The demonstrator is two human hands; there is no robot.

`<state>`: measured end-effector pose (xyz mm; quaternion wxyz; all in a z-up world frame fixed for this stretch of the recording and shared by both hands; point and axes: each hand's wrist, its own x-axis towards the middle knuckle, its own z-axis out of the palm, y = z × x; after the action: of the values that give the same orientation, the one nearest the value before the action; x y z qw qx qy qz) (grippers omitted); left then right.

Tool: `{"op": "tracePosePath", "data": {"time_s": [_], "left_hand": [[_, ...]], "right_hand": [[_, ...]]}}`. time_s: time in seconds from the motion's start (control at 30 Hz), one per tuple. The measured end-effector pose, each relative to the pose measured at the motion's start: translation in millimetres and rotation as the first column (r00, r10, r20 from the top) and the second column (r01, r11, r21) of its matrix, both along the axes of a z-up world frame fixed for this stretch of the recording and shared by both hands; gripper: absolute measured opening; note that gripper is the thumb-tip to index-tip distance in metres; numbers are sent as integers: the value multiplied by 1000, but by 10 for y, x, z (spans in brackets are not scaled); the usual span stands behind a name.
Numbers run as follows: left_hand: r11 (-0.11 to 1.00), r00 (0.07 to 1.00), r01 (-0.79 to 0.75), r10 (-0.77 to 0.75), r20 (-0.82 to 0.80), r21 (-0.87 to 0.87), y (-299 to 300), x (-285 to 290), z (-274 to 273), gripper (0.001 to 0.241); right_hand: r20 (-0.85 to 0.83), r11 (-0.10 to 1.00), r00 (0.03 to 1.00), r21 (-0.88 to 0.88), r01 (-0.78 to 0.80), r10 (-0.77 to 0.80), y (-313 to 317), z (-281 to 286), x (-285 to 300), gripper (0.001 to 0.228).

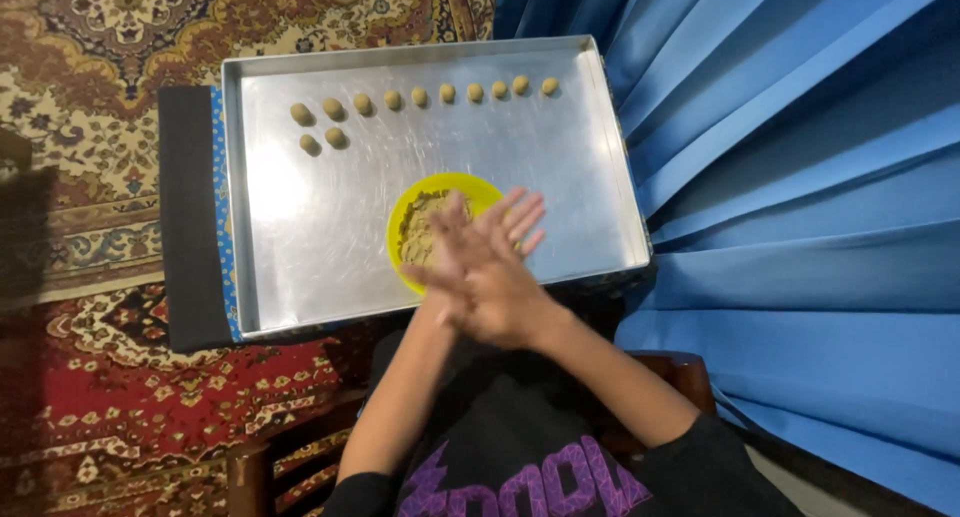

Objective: A person is rolling small pieces of dough into balls and placing them in neat rows on a large metal baking tray.

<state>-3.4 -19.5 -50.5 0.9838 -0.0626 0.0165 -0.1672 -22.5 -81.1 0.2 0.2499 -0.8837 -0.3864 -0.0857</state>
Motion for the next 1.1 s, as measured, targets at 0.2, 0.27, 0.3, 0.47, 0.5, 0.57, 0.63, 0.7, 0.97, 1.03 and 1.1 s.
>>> {"op": "tracePosePath", "data": {"time_s": [0.2, 0.27, 0.3, 0.47, 0.5, 0.57, 0.63, 0.7, 0.97, 1.03, 1.1], "left_hand": [[925, 950, 302, -273, -150, 229, -28, -8, 781, 54], [559, 487, -824, 782, 388, -92, -450, -86, 449, 63], [563, 493, -822, 779, 387, -85, -203, 3, 215, 63], [912, 947, 321, -302, -111, 256, 345, 110, 333, 87], [911, 946, 323, -305, -108, 256, 337, 118, 386, 87], [907, 949, 316, -295, -115, 280, 322, 149, 512, 85], [903, 951, 309, -285, -123, 299, 313, 162, 602, 84], [896, 951, 307, -277, -136, 322, 311, 167, 658, 83], [871, 960, 275, -222, -172, 408, 240, 260, -37, 73], [870, 967, 251, -201, -159, 425, 247, 304, -213, 69], [868, 974, 223, -178, -142, 443, 227, 335, -252, 66]], "right_hand": [[-80, 918, 922, 97, 385, -379, -230, -186, 464, 90], [-29, 976, 977, 57, 212, -211, -126, -199, 299, 84], [-36, 975, 976, 58, 216, -215, -64, -227, 191, 84], [41, 950, 951, -48, 309, -307, -318, -354, 364, 70], [44, 949, 950, -49, 312, -310, -254, -334, 364, 70], [109, 976, 970, 32, 214, -217, -124, -271, 386, 74], [48, 997, 997, 48, 61, -64, 18, -192, 144, 71], [-13, 993, 996, 77, -88, 89, 80, -64, 46, 74], [-315, 766, 914, 643, 7, 255, 0, -110, 331, 62], [-363, 728, 915, 674, 127, 175, -174, 123, 323, 76], [-411, 678, 906, 695, 241, 99, -276, 179, 418, 93]]}}
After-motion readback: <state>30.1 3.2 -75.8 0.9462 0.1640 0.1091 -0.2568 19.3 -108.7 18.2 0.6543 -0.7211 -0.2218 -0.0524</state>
